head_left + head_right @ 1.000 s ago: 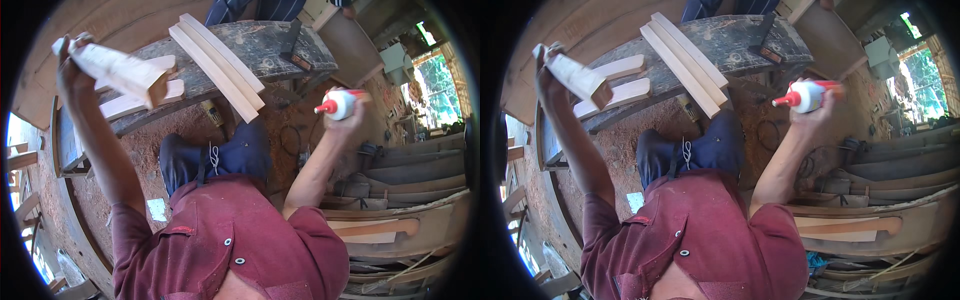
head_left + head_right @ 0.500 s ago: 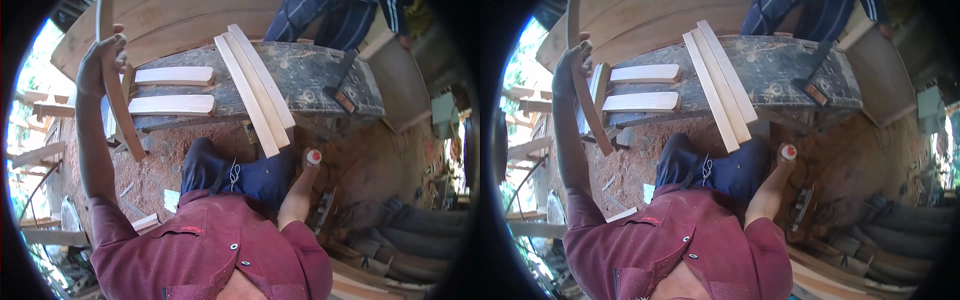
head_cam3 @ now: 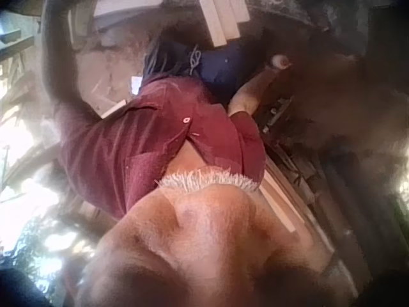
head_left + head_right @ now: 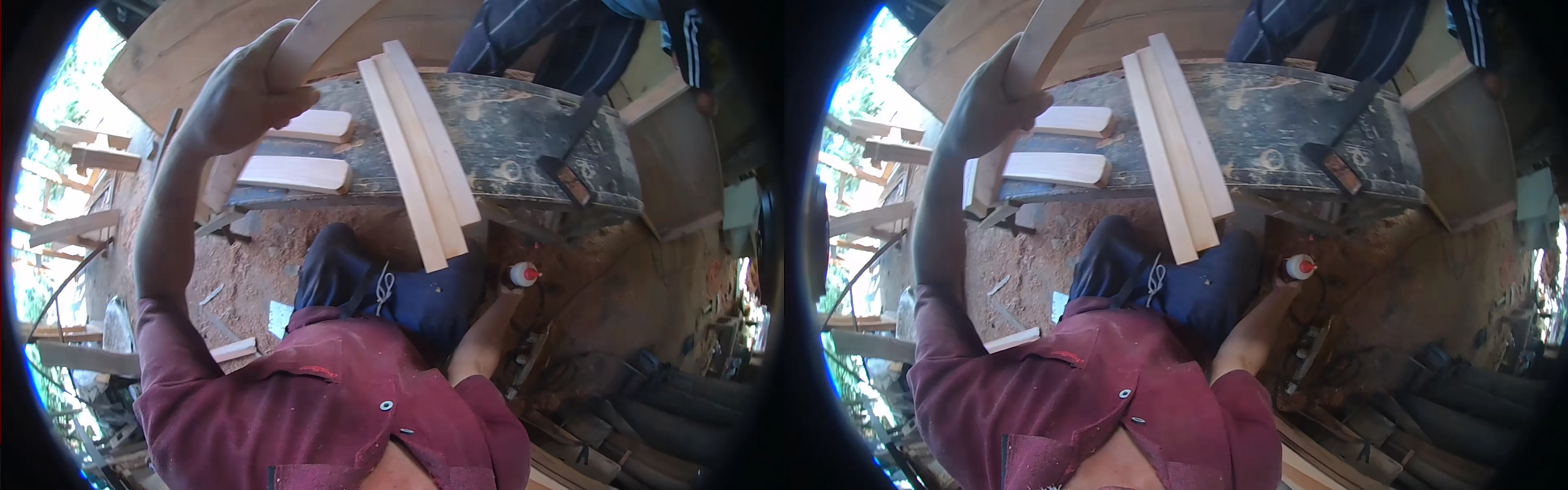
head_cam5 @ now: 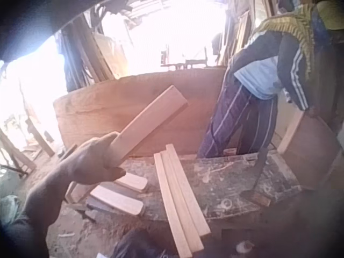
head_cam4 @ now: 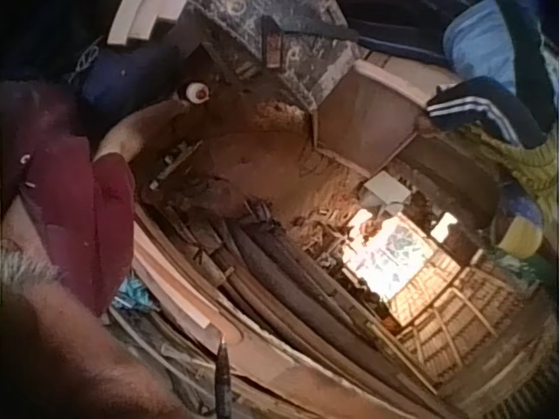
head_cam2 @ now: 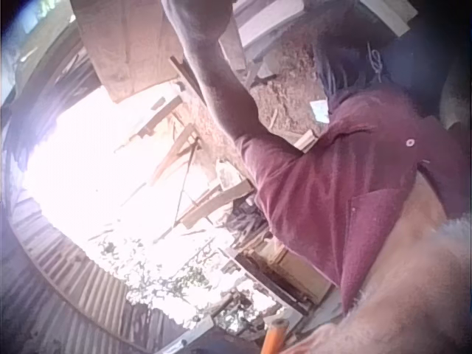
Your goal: The person assembles a wooden frame by fitting wooden pieces together and securing them using a pneumatic nail gun. The person also handles a larger wooden panel, positioning it on the workspace.
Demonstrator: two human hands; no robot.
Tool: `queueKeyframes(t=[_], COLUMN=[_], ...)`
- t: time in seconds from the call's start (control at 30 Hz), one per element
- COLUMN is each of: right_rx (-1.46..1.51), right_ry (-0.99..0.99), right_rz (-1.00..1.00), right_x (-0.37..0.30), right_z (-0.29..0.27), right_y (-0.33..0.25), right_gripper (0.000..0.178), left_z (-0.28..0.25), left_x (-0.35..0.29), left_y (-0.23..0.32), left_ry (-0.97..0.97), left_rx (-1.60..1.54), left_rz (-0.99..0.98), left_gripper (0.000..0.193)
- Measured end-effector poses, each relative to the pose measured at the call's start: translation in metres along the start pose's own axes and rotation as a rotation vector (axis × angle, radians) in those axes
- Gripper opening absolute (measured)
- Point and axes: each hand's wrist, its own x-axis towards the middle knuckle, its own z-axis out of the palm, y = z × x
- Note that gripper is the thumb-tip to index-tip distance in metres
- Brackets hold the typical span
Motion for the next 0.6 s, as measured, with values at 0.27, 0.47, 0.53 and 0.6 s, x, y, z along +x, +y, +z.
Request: queueKeyframes(t=[0.27, 0.47, 0.53, 0.6], right_rx=[-0.263, -0.943, -1.392, -1.637], right_ry=[0.088, -0.793, -0.949, -1.254], right_rz=[-0.120, -1.150, -1.491, -1.474], right_x=[-0.091, -0.349, -0.400, -0.429], right_z=[-0.031, 0.144, 0.189, 0.231], right_y=[0.031, 0.065, 0.061, 0.075], right_gripper=[0.027, 0.042, 0.070, 0.077], left_z=[0.003, 0.003, 0.013, 0.018], left_x=[-0.010, -0.032, -0.033, -0.034], left_y=[0.015, 0.041, 0.037, 0.039], left_ry=[-0.028, -0.028, 0.029, -0.014], left_rx=[0.418, 0.822, 0.783, 0.878], left_rz=[0.201, 0.533, 0.699, 0.745], left_gripper=[0.069, 0.051, 0.045, 0.044])
